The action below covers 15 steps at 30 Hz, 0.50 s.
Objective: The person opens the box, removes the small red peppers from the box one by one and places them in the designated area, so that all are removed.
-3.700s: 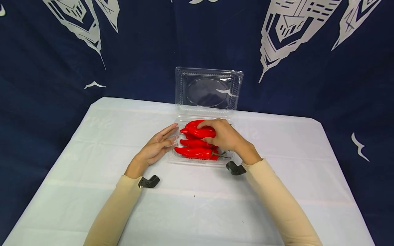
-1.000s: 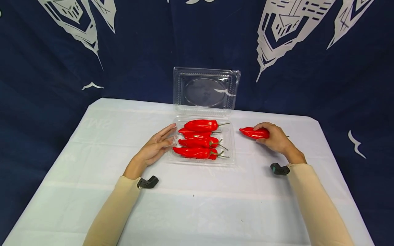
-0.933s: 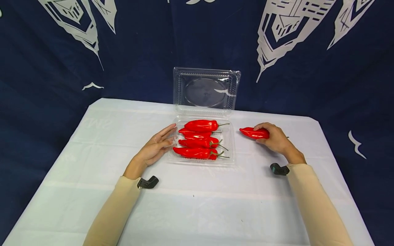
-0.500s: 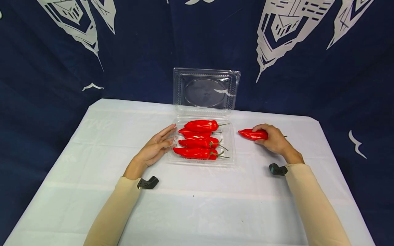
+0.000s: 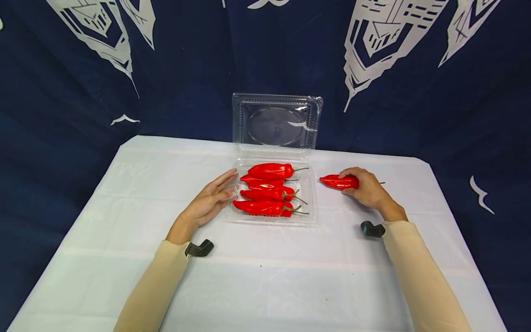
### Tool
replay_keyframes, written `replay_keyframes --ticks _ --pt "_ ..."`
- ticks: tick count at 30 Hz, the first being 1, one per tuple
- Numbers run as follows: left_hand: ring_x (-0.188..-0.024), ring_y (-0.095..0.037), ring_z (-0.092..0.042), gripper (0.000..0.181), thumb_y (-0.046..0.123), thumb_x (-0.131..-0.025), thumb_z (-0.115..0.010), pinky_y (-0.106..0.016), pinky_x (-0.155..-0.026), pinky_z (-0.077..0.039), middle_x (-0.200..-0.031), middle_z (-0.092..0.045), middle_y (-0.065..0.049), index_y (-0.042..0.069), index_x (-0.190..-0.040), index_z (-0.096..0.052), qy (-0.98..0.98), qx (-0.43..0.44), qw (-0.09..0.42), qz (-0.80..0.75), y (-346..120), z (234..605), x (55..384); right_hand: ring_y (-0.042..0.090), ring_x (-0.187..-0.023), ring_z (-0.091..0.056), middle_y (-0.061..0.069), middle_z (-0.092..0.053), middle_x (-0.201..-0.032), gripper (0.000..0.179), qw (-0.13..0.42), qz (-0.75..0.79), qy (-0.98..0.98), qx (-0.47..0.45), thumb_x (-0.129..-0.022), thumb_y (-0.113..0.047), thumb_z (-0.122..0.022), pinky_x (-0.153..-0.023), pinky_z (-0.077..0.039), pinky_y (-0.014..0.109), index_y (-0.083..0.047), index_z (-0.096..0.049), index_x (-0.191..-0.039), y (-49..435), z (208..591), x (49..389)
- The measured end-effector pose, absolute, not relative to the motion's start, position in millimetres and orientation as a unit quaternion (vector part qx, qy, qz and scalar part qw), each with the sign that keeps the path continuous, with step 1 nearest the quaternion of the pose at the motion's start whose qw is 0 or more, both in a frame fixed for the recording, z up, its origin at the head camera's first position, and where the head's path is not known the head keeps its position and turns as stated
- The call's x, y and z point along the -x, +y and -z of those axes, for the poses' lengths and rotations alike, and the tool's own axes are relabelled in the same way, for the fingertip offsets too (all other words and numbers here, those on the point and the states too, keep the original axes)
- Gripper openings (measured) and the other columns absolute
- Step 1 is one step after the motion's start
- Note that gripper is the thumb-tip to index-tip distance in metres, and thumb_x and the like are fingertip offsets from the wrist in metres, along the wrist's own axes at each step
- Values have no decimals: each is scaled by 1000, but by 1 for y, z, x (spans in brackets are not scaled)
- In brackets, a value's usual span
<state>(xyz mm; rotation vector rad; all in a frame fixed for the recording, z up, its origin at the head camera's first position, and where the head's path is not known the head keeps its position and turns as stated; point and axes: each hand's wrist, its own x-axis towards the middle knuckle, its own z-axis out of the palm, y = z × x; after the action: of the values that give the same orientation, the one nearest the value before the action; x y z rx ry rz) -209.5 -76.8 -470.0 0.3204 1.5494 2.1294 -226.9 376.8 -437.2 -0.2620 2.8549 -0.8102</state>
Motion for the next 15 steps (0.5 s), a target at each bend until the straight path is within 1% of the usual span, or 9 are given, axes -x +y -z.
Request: replay_keyframes --ticks 6,10,15 --pt "-154 -29 -18 72 -8 -97 -46 -51 -122 -22 -169 -14 -6 14 -161 -22 564 -119 243 -780 -77 470 210 46 -124 -46 29 -50 -137 42 74 273 955 91 -85 4 -72 -109 -34 65 -3 -59 -125 377 438 225" --pt "-153 -30 -19 71 -7 -97 -47 -50 -121 -23 -169 -15 -5 16 -161 -23 570 -114 242 -777 -77 469 209 46 -122 -48 29 -52 -135 42 63 275 954 99 -84 5 -73 -108 -35 65 -2 -60 -123 377 439 225" --pt "-153 -32 -20 72 -6 -97 -47 -47 -121 -26 -168 -16 -5 16 -161 -23 578 -117 240 -771 -78 469 209 46 -121 -48 29 -52 -134 41 58 269 956 104 -84 6 -72 -107 -37 65 -1 -59 -123 379 439 224"
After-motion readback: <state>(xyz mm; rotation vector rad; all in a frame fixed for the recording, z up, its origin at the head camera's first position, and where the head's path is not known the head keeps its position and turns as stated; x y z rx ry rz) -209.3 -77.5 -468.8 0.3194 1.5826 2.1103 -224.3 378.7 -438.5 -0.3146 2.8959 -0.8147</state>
